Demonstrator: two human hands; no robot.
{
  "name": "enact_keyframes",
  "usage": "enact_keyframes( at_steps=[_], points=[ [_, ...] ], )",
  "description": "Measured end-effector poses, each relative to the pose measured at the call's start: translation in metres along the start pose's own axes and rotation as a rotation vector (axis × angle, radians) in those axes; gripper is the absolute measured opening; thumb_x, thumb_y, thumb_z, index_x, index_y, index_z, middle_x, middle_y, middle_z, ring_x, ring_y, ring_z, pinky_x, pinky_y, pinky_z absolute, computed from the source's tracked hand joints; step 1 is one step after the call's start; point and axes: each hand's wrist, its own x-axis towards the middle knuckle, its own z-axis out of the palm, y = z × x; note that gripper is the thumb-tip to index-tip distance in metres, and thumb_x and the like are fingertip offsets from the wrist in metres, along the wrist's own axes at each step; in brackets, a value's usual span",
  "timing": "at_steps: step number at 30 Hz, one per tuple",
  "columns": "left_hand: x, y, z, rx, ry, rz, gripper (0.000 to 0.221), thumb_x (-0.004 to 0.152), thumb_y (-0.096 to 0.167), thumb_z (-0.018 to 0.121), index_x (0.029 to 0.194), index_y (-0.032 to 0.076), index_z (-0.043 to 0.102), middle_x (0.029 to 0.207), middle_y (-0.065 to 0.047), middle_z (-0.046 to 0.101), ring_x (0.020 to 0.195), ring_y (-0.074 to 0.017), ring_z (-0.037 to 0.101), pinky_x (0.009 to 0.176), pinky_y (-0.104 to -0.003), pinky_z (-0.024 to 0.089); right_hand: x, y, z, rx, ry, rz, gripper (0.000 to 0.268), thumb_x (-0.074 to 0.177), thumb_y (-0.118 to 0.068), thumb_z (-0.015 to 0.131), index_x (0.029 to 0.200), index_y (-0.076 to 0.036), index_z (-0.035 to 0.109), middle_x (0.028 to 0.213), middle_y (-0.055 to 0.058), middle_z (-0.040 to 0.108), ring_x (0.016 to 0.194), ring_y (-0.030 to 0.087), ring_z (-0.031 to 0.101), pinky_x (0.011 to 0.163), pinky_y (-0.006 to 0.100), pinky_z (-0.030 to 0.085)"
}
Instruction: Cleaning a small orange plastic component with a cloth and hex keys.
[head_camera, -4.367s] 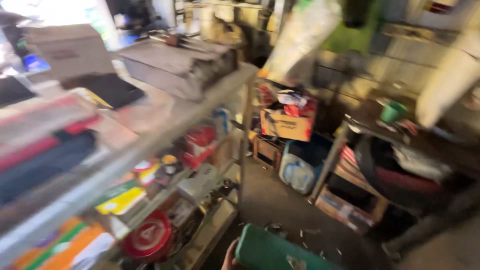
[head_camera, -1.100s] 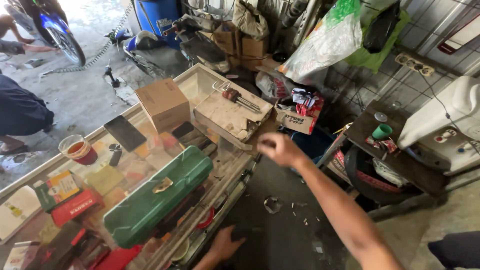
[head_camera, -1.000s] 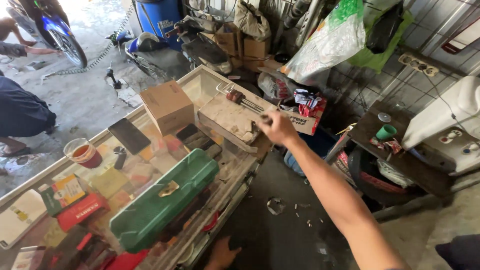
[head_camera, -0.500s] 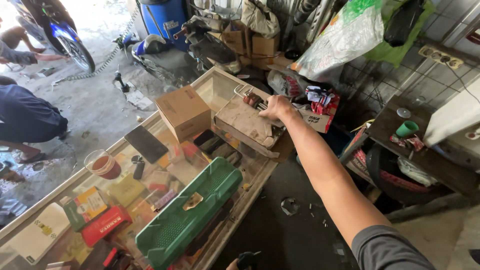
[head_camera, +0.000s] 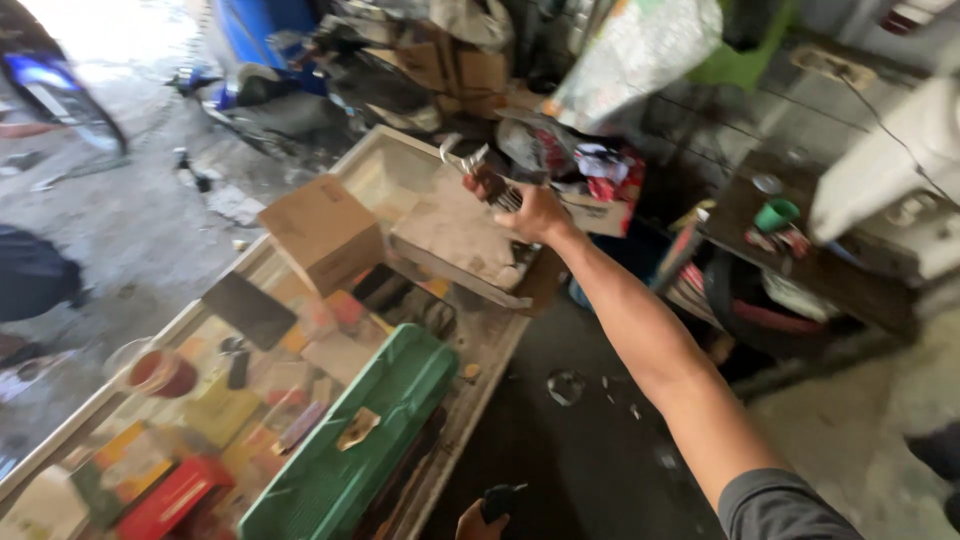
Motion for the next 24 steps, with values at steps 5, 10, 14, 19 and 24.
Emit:
enact_keyframes(
  at_steps=[5,10,14,19,24],
  points=[
    [-0.028,0.040,0.029,0.111,0.015,-0.078,0.050,0.081,0.034,0.083,0.126,0.019,0.068,0.117,-0.008,0.075,0.116,-0.0279,0.070,0.103,-0.042,0.053,-0.069,0.029,-0.049,0.579,-0.022,0.081,0.029,0.082,-0.026,0.073,0.095,-0.001,0.068,0.076,0.011,0.064,0.065,0.024,0.062,0.060,0.040,0.048],
    [-0.042,0.078,0.044,0.381,0.126,-0.118,0.054,0.080,0.041,0.082,0.121,0.011,0.067,0.117,-0.016,0.074,0.116,-0.0358,0.067,0.099,-0.044,0.054,-0.175,0.058,-0.100,1.210,-0.151,0.249,0.012,0.089,-0.010,0.068,0.096,-0.005,0.059,0.069,0.001,0.055,0.056,0.011,0.055,0.054,0.031,0.046],
    [-0.042,0.129,0.058,0.416,0.125,-0.281,0.081,0.087,0.037,0.079,0.150,0.009,0.036,0.127,-0.027,0.066,0.123,-0.0445,0.061,0.103,-0.047,0.050,-0.272,0.087,-0.111,1.269,-0.091,0.352,0.013,0.088,-0.011,0.067,0.097,-0.004,0.061,0.073,0.001,0.057,0.059,0.011,0.056,0.056,0.030,0.047],
    [-0.022,0.186,0.103,0.294,-0.016,0.426,0.079,0.087,0.007,0.071,0.158,0.008,0.035,0.149,-0.024,0.047,0.136,-0.0399,0.049,0.113,-0.044,0.041,-0.381,0.109,-0.096,0.868,0.049,0.450,0.022,0.084,-0.013,0.069,0.105,-0.005,0.066,0.079,-0.002,0.060,0.066,0.009,0.054,0.061,0.029,0.046],
    [0.014,0.258,0.176,-0.127,-0.237,0.258,0.072,0.082,0.013,0.072,0.149,0.007,0.048,0.137,-0.013,0.060,0.126,-0.0282,0.057,0.110,-0.039,0.043,-0.496,0.174,-0.010,0.619,0.121,0.605,0.028,0.080,-0.015,0.076,0.105,-0.005,0.069,0.079,0.001,0.061,0.071,0.011,0.054,0.064,0.032,0.048]
  ],
)
